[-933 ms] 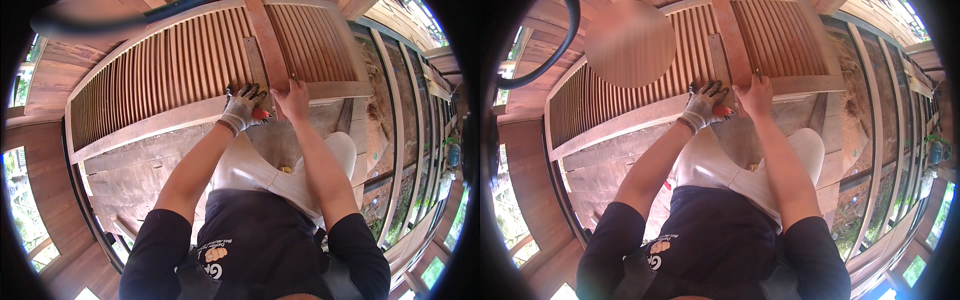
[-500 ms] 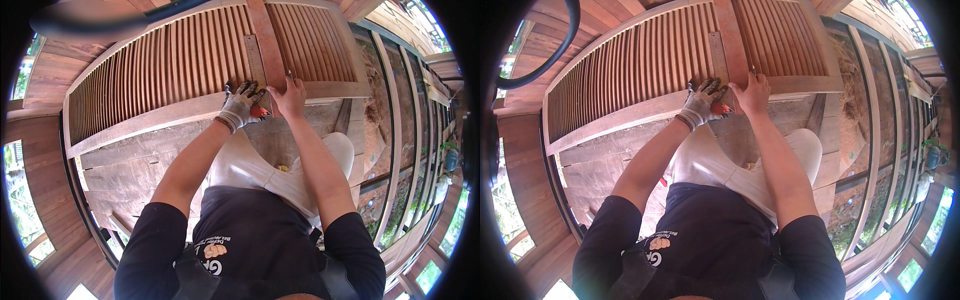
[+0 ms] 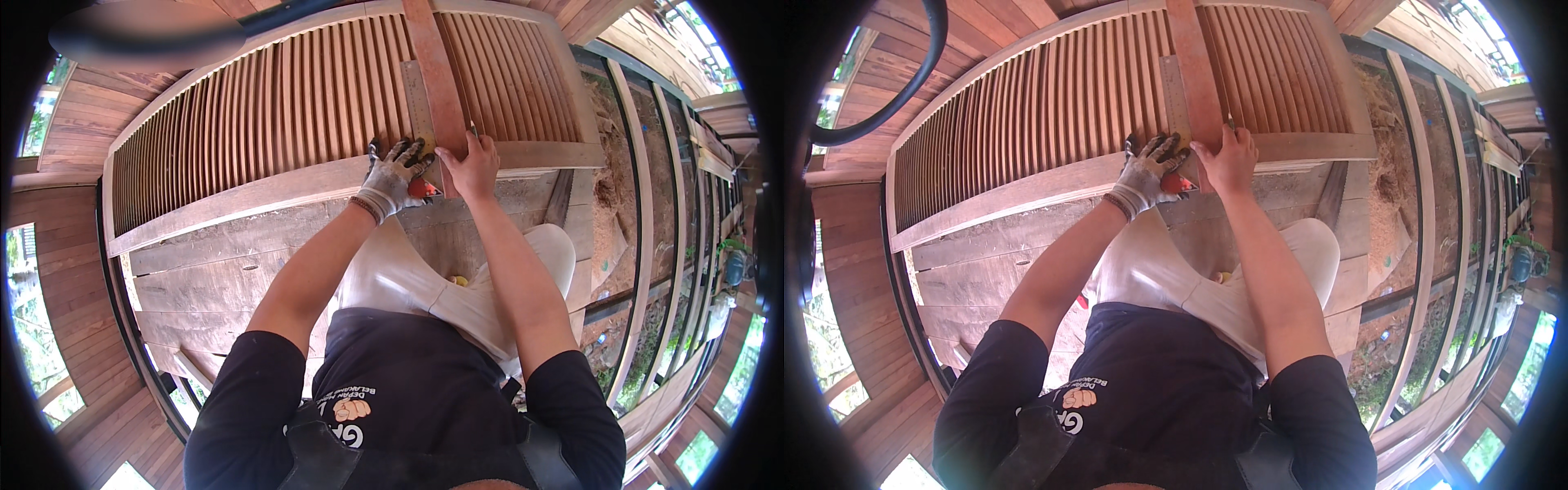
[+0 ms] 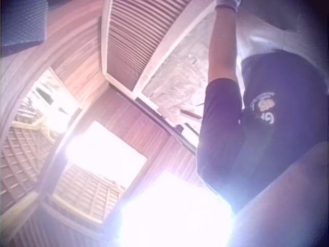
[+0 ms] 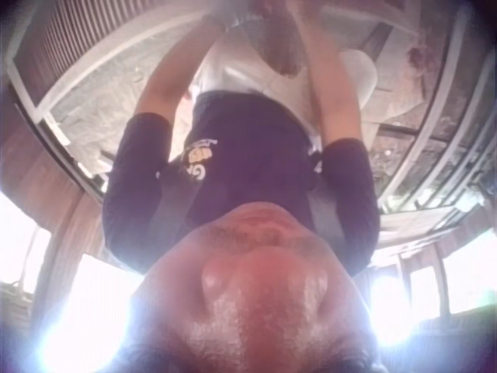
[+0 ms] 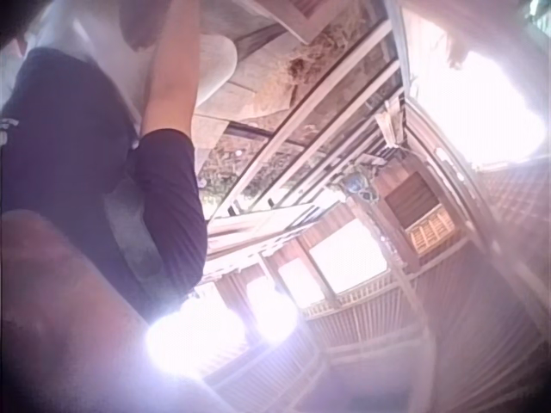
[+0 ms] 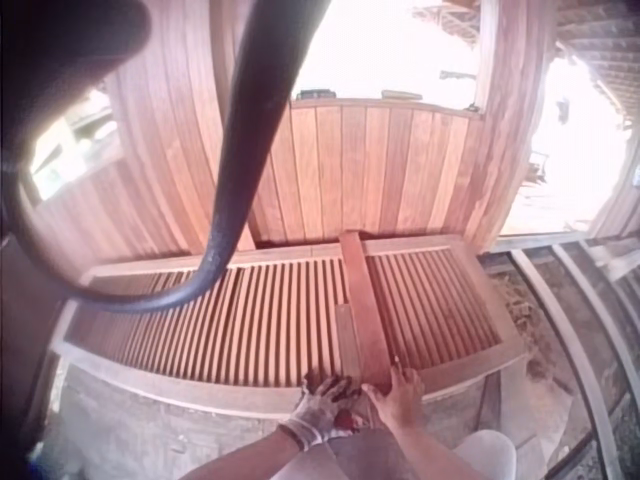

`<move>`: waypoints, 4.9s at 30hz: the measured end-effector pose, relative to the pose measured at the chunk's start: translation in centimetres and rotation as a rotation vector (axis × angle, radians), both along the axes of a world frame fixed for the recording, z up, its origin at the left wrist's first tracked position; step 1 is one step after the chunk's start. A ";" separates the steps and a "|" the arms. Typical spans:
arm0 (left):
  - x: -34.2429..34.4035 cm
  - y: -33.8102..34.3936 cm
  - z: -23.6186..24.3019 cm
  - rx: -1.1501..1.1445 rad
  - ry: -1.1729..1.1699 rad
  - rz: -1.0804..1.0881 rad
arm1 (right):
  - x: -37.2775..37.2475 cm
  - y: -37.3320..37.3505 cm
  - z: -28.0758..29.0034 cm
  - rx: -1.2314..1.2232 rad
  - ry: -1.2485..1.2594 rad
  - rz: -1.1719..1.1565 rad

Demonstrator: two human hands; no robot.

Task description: The person measures and marks a wooden slat using a square and pencil, then applies glue to the slat and the ceiling structure. The person positions the slat onto the ceiling and secures it in place.

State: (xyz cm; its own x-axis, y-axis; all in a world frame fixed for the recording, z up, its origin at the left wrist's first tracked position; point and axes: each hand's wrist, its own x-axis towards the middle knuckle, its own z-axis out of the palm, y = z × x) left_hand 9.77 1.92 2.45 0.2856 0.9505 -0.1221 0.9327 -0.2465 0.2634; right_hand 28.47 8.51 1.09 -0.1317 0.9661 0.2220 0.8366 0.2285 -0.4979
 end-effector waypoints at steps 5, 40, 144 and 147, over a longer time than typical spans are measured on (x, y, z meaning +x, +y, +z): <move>0.2 0.0 0.5 -0.052 0.039 0.012 | 0.1 0.0 -0.4 0.008 -0.006 -0.007; 0.1 -0.1 0.7 -0.070 0.067 -0.004 | 0.0 0.2 -0.1 -0.066 0.037 -0.019; -11.2 14.9 4.2 0.032 -1.093 0.757 | -6.6 13.2 0.7 0.029 -0.255 0.186; -13.3 20.1 1.6 0.292 -0.863 0.687 | -6.4 13.4 0.2 0.026 -0.272 0.200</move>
State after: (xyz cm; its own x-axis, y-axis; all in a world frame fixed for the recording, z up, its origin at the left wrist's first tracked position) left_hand -3.58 22.05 4.06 -0.4244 0.8983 0.1137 0.4298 0.0893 0.8985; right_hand 22.06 21.87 1.31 -0.3756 0.9097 0.1772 0.8754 0.4110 -0.2544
